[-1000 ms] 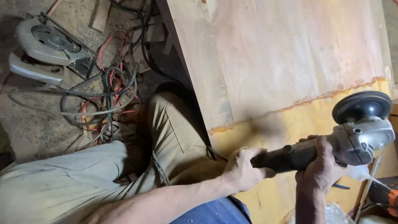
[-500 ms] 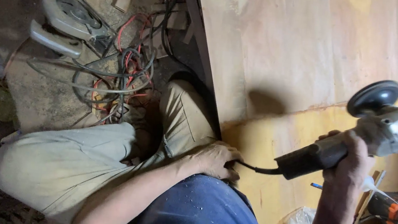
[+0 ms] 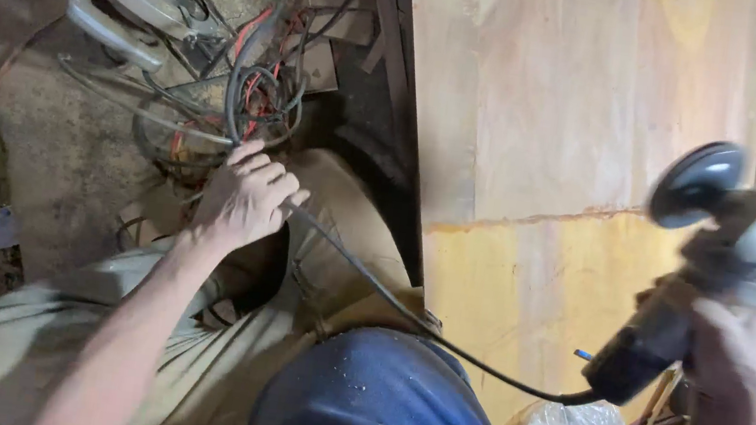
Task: Sanding a wooden panel with an angle grinder and applying wood filler to the surface.
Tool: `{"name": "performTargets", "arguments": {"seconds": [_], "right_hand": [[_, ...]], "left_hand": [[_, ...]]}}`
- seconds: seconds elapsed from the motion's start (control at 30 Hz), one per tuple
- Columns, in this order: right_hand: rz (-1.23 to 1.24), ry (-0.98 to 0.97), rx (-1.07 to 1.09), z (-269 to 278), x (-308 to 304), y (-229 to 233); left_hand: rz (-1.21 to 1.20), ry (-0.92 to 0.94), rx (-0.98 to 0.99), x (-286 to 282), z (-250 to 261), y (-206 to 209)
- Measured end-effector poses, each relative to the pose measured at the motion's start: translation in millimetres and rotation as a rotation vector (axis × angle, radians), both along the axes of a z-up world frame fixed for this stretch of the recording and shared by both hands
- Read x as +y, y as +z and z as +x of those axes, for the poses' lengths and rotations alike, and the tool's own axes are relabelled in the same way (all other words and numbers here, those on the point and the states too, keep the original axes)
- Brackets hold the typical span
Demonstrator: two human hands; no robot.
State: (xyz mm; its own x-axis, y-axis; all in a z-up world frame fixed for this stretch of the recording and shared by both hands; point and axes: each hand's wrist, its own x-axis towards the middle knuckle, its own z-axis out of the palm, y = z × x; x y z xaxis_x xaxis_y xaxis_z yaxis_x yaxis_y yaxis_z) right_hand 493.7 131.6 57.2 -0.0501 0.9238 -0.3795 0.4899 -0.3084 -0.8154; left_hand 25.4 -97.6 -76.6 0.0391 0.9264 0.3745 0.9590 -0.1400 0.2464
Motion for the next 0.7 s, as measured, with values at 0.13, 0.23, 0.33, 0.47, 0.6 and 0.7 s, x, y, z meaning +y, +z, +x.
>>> {"name": "performTargets", "arguments": {"seconds": [0.13,0.23,0.33,0.47,0.6,0.7], "right_hand": [[-0.258,-0.014,-0.202,-32.2,-18.9,-67.5],[-0.357,0.066,-0.312,-76.1,-44.9,-70.7],[-0.534,0.038,-0.398,-111.6,-55.9,-54.6],[-0.441,0.13,-0.509,-112.4,-52.0,-60.2],[-0.36,-0.022,-0.503,-67.3,-32.0,-97.5],[-0.305,-0.05,-0.576,12.1,7.5,-158.2]], "left_hand": [[0.017,-0.164,0.129,-11.0,13.8,69.7],[-0.013,-0.194,0.161,-19.4,21.4,68.6],[-0.068,-0.194,0.105,-17.0,27.1,48.0],[-0.12,-0.25,0.06,-9.0,32.8,31.5],[-0.175,-0.327,0.021,-2.5,41.3,27.4],[-0.195,-0.363,0.007,7.8,50.1,31.1]]}}
